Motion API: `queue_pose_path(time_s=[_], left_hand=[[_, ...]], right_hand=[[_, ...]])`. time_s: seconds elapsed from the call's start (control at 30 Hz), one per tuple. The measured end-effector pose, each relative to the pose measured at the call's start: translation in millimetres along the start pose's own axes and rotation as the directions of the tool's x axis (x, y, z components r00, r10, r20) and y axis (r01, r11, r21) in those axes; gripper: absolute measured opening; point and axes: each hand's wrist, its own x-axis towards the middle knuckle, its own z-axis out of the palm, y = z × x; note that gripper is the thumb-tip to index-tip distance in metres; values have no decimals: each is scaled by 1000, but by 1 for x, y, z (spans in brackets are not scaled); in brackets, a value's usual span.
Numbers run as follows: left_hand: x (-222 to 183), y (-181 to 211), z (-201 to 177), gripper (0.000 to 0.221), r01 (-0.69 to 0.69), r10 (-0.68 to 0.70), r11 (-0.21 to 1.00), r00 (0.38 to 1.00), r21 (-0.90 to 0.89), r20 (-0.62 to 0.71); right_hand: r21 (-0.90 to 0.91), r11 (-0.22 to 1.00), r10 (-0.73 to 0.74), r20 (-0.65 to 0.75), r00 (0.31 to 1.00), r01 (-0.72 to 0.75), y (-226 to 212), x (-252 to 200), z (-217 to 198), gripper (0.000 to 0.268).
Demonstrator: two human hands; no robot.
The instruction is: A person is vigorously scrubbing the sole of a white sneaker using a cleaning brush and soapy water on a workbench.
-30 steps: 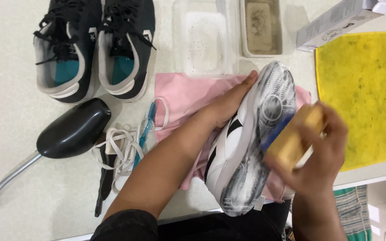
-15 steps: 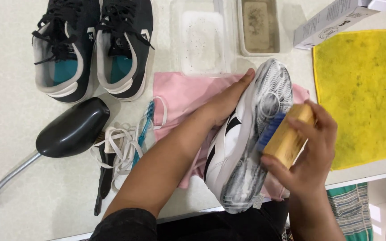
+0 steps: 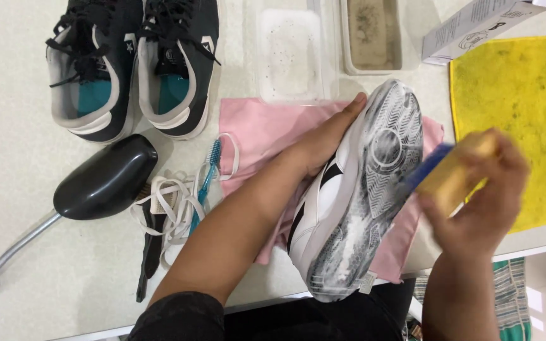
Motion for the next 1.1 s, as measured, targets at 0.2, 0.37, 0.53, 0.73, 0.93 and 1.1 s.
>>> queue_pose_path(time_s=[0.2, 0.37, 0.53, 0.73, 0.93, 1.1], left_hand=[[-6, 4, 1, 95, 23, -24, 999, 999, 36, 33], [-3, 3, 0, 100, 36, -36, 999, 999, -3, -6], [1, 0, -1, 89, 11, -11, 1000, 999, 7, 35], [1, -4, 2, 84, 39, -39, 999, 999, 10, 9], [32, -42, -16, 68, -32, 51, 941, 997, -338, 50], [43, -65, -25, 46, -129, 246, 769, 964, -627, 103]], right_hand=[[395, 913, 129, -50, 990, -99, 8, 5, 11, 54], [157, 987, 42, 5, 999, -42, -30, -47, 1, 83], [221, 972, -87, -3, 996, 85, -9, -107, 8, 86], [164, 971, -149, -167, 975, 177, 50, 13, 25, 71], [719, 695, 167, -136, 977, -18, 107, 57, 78, 69], [951, 288, 470, -40, 882, -110, 82, 45, 96, 80]])
